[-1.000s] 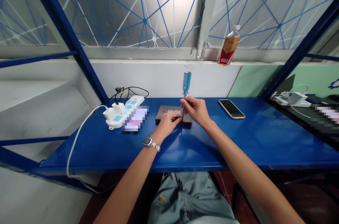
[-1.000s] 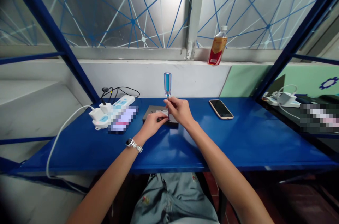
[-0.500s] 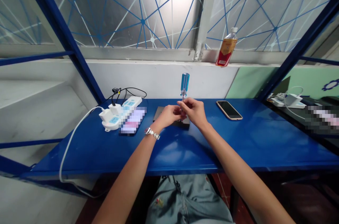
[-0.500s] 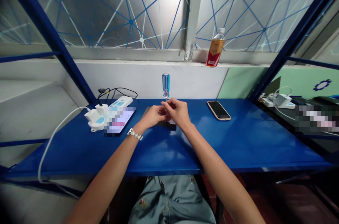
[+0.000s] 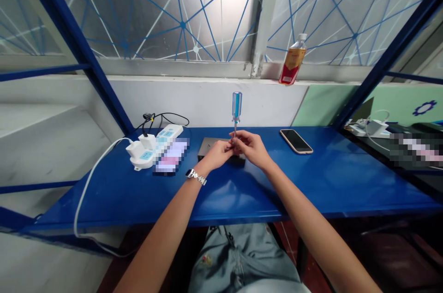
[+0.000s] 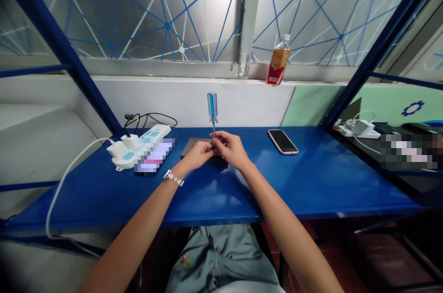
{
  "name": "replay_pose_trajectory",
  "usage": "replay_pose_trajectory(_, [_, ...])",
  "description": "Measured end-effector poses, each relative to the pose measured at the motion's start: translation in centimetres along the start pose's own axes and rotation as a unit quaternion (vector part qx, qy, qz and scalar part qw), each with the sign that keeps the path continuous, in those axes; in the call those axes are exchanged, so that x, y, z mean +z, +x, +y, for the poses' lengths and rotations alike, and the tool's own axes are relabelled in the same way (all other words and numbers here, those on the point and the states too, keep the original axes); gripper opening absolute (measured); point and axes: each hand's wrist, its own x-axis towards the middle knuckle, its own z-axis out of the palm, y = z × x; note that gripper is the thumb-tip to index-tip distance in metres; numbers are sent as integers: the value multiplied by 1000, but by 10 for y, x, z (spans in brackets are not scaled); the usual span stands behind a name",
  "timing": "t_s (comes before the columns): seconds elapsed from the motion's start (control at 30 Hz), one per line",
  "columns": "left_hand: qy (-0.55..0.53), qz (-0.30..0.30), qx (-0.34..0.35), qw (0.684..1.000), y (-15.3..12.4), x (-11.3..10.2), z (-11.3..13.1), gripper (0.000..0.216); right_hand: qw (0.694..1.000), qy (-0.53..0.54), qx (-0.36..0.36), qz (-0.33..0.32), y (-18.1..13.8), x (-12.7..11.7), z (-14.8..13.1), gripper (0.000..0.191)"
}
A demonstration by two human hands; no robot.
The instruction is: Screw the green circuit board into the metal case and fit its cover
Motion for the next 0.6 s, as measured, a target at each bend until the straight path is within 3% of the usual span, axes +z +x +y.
replay_pose_trajectory(0.17, [-28,55,16,998,0,3,1,22,998,-14,-18,52,1,1,1,25])
replay_pose_trajectory(0.4, [-53,94,-5,994,1,2,0,34,996,-20,-24,79,6,6,2,29])
replay_pose_trajectory(0.6, [-112,59,-23,992,2,-1,2,38,997,-41,-25,53,7,6,2,28])
